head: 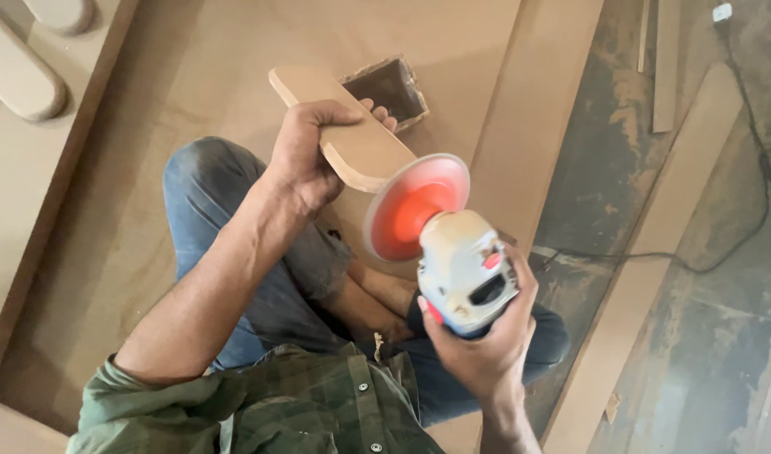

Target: The person sands the edges of a rounded wooden part using an angle grinder while sitting on a wooden floor.

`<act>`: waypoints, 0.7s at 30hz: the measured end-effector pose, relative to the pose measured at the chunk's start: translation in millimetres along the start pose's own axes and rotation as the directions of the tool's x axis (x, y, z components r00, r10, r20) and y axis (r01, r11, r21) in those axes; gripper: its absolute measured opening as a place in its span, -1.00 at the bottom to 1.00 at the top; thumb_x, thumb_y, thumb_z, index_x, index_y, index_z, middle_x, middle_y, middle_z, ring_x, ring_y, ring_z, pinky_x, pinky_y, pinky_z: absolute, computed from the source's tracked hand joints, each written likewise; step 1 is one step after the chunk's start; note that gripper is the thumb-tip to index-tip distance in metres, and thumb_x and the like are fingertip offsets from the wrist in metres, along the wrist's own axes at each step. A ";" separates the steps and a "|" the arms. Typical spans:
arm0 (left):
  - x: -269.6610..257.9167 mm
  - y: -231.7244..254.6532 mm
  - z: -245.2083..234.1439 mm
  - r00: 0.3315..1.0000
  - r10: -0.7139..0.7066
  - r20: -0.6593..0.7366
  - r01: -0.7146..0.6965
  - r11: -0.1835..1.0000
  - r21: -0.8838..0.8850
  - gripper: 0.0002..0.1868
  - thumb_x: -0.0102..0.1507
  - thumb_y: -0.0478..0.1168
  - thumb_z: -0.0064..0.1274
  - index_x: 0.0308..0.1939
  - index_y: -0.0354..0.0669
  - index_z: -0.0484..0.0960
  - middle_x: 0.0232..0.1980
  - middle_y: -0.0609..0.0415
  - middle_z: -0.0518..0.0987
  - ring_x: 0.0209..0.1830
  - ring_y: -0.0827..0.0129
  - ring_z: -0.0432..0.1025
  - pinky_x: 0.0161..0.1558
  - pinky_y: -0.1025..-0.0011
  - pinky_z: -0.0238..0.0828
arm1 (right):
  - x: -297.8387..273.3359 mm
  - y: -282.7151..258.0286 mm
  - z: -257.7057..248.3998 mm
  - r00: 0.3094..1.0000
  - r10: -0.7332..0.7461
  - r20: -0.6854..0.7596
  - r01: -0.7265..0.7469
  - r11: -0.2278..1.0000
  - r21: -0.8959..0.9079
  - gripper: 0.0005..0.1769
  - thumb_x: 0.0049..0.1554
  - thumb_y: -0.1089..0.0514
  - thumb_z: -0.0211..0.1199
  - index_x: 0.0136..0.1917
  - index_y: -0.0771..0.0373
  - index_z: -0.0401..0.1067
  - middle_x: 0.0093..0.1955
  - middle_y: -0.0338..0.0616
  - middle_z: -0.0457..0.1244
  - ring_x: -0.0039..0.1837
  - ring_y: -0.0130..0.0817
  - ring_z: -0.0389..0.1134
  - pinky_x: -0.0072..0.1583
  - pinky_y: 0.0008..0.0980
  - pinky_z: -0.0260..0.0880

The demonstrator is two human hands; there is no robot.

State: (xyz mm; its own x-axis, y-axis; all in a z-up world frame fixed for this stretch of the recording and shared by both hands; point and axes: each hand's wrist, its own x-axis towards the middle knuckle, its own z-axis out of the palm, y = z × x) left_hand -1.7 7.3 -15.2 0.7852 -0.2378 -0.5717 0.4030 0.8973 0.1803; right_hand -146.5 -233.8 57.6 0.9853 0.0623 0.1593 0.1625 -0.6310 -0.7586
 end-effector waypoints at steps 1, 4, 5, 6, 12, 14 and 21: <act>-0.7 -0.4 -1.5 1.000 0.001 -0.012 -0.001 1.000 -0.002 -0.48 0.14 -0.40 -0.05 0.19 -0.45 0.34 0.07 -0.25 0.53 0.08 -0.01 0.53 0.22 0.08 0.51 | -1.2 -3.7 -0.9 1.000 0.016 0.015 -0.016 1.000 -0.012 0.09 -0.16 0.21 0.61 0.48 0.42 0.03 0.25 0.13 0.32 0.25 -0.24 0.45 0.24 -0.28 0.47; -1.9 -0.1 -2.7 0.999 0.013 -0.045 -0.012 1.000 0.011 -0.49 0.14 -0.39 -0.06 0.19 -0.46 0.36 0.05 -0.25 0.55 0.08 -0.01 0.53 0.21 0.09 0.52 | -0.8 -6.2 -2.0 0.999 0.037 0.038 -0.036 0.999 -0.013 0.07 -0.15 0.19 0.60 0.46 0.41 0.05 0.23 0.13 0.33 0.24 -0.27 0.45 0.23 -0.30 0.48; -2.2 -0.4 -2.3 0.998 0.016 -0.055 -0.016 1.000 0.017 -0.49 0.13 -0.39 -0.06 0.19 -0.46 0.36 0.04 -0.24 0.55 0.07 -0.01 0.53 0.21 0.09 0.52 | 1.9 -2.8 -3.6 0.999 0.029 0.035 -0.029 1.000 0.008 0.06 -0.15 0.21 0.59 0.46 0.42 0.05 0.23 0.14 0.32 0.24 -0.22 0.44 0.23 -0.27 0.47; -3.0 0.6 -1.7 1.000 0.017 -0.017 -0.017 1.000 0.014 -0.49 0.14 -0.39 -0.07 0.19 -0.47 0.36 0.04 -0.24 0.55 0.07 -0.01 0.53 0.21 0.08 0.52 | 5.9 2.2 -4.8 0.999 0.017 0.032 -0.017 0.999 0.030 0.06 -0.15 0.23 0.58 0.47 0.44 0.05 0.23 0.15 0.31 0.24 -0.18 0.43 0.24 -0.24 0.45; -18.9 -3.0 5.1 0.972 -0.087 0.217 0.084 0.996 0.024 -0.52 0.19 -0.39 -0.11 0.19 -0.50 0.36 0.03 -0.28 0.56 0.05 0.03 0.53 0.18 0.11 0.52 | 39.0 50.9 -1.6 0.918 0.203 0.341 -0.384 0.672 0.634 -0.13 -0.10 0.33 0.48 0.42 0.41 0.18 0.05 0.04 0.34 0.00 -0.18 0.45 0.04 -0.19 0.55; -22.4 -6.0 8.8 0.961 -0.101 0.258 0.106 0.994 -0.008 -0.56 0.20 -0.40 -0.13 0.16 -0.53 0.35 0.04 -0.32 0.57 0.05 0.03 0.55 0.15 0.11 0.54 | 36.8 56.8 2.5 0.905 0.237 0.354 -0.424 0.584 0.693 -0.15 -0.10 0.32 0.48 0.40 0.44 0.18 0.03 0.05 0.34 -0.01 -0.18 0.45 0.02 -0.17 0.55; -11.3 -1.8 -4.2 0.999 0.041 0.002 -0.040 0.977 0.210 -0.51 0.21 -0.31 0.11 0.18 -0.51 0.45 0.03 -0.23 0.64 0.00 0.11 0.61 0.12 0.20 0.62 | 18.1 51.3 -13.1 0.946 0.261 0.190 -0.323 0.756 0.569 0.04 -0.16 0.35 0.47 0.51 0.37 0.03 0.08 0.00 0.32 -0.01 -0.25 0.45 0.05 -0.21 0.55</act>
State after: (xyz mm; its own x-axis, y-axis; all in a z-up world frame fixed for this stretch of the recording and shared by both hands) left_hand -13.3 10.0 -12.4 0.8017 -0.2018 -0.5625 0.4608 0.8082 0.3668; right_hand -121.0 -275.1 29.9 0.9850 0.0413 -0.1673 -0.1649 -0.0569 -0.9847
